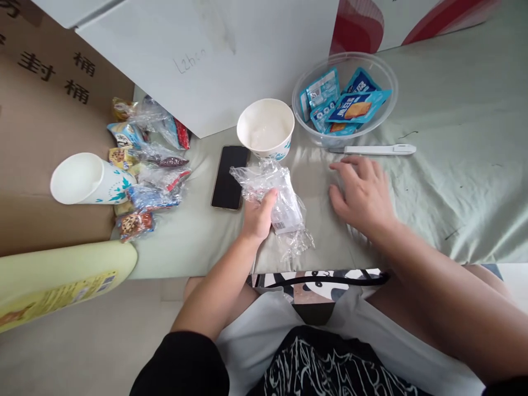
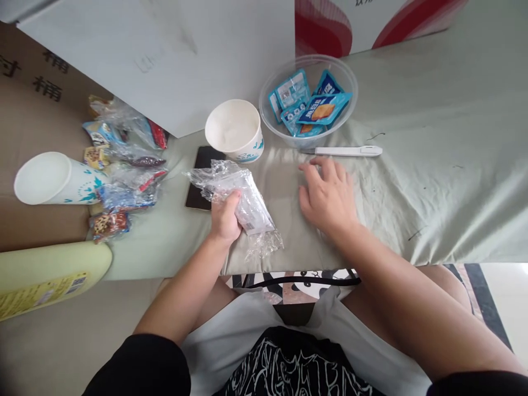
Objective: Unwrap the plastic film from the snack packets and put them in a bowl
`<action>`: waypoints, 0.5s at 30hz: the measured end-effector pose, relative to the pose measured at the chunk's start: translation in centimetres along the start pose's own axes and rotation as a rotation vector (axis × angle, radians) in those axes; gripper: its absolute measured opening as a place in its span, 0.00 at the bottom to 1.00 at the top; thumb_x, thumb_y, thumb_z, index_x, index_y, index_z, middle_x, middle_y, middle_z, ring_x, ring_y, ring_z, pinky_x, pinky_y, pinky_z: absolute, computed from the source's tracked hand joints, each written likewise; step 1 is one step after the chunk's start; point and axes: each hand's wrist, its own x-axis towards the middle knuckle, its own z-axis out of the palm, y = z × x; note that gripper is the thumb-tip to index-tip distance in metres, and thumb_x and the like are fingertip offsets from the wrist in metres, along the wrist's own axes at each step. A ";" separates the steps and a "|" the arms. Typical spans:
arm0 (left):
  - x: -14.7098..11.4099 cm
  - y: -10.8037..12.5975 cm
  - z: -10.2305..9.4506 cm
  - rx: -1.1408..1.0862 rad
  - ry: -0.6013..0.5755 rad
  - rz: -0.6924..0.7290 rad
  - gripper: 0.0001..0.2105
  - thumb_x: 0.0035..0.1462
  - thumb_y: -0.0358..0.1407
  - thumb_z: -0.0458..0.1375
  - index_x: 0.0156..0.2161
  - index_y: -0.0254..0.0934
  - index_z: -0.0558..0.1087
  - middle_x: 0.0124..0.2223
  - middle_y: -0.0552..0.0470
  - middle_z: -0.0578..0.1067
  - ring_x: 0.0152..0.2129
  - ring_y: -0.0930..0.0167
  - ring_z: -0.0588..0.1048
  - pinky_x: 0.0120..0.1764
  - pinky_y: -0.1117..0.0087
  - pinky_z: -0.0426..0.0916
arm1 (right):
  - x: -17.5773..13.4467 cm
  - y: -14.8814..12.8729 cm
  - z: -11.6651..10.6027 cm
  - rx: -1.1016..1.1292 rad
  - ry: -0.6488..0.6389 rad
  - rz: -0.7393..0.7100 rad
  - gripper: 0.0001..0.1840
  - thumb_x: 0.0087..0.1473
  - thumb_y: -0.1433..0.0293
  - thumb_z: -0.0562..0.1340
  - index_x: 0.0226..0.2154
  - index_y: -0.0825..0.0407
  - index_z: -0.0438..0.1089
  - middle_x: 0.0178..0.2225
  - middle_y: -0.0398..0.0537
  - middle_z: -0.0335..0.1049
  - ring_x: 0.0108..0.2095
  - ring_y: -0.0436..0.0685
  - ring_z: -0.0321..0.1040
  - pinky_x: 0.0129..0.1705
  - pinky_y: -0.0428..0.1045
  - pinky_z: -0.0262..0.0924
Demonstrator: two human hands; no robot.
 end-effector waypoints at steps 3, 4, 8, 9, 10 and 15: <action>0.0 0.0 0.0 -0.018 -0.032 -0.017 0.23 0.57 0.54 0.62 0.52 0.43 0.76 0.46 0.49 0.82 0.50 0.59 0.80 0.54 0.57 0.75 | 0.4 0.3 -0.2 -0.075 0.062 0.091 0.31 0.61 0.63 0.53 0.64 0.54 0.61 0.67 0.67 0.56 0.66 0.76 0.52 0.59 0.70 0.54; 0.0 0.0 0.0 -0.024 -0.032 -0.014 0.24 0.56 0.54 0.63 0.53 0.43 0.76 0.46 0.49 0.82 0.50 0.59 0.80 0.55 0.57 0.74 | 0.5 0.4 -0.1 -0.101 0.055 0.125 0.34 0.61 0.61 0.52 0.66 0.56 0.57 0.68 0.69 0.53 0.68 0.77 0.49 0.60 0.71 0.51; 0.1 0.0 0.1 -0.038 0.004 0.007 0.26 0.53 0.55 0.65 0.52 0.42 0.76 0.47 0.48 0.82 0.50 0.59 0.80 0.56 0.58 0.73 | 0.9 1.4 0.2 -0.118 0.010 0.194 0.40 0.61 0.58 0.53 0.69 0.64 0.51 0.67 0.74 0.56 0.67 0.78 0.51 0.58 0.71 0.52; 0.1 0.0 0.1 -0.041 0.009 0.004 0.26 0.53 0.54 0.66 0.52 0.42 0.76 0.47 0.48 0.82 0.50 0.59 0.80 0.56 0.58 0.73 | 1.0 1.8 0.2 -0.101 0.016 0.190 0.39 0.61 0.59 0.53 0.68 0.64 0.52 0.64 0.74 0.60 0.65 0.78 0.54 0.57 0.70 0.53; 0.1 0.0 0.1 -0.048 0.011 0.000 0.25 0.53 0.54 0.66 0.52 0.42 0.76 0.46 0.48 0.82 0.50 0.59 0.80 0.56 0.58 0.73 | 1.1 2.2 0.1 -0.083 0.026 0.183 0.36 0.61 0.59 0.53 0.66 0.62 0.56 0.60 0.73 0.65 0.62 0.78 0.57 0.55 0.70 0.55; 0.0 0.1 0.3 -0.103 0.035 -0.023 0.22 0.53 0.52 0.66 0.49 0.42 0.76 0.43 0.49 0.82 0.50 0.59 0.80 0.55 0.58 0.73 | 1.2 4.1 -0.4 -0.016 0.107 0.120 0.16 0.61 0.65 0.54 0.43 0.53 0.74 0.43 0.64 0.75 0.46 0.74 0.68 0.47 0.68 0.55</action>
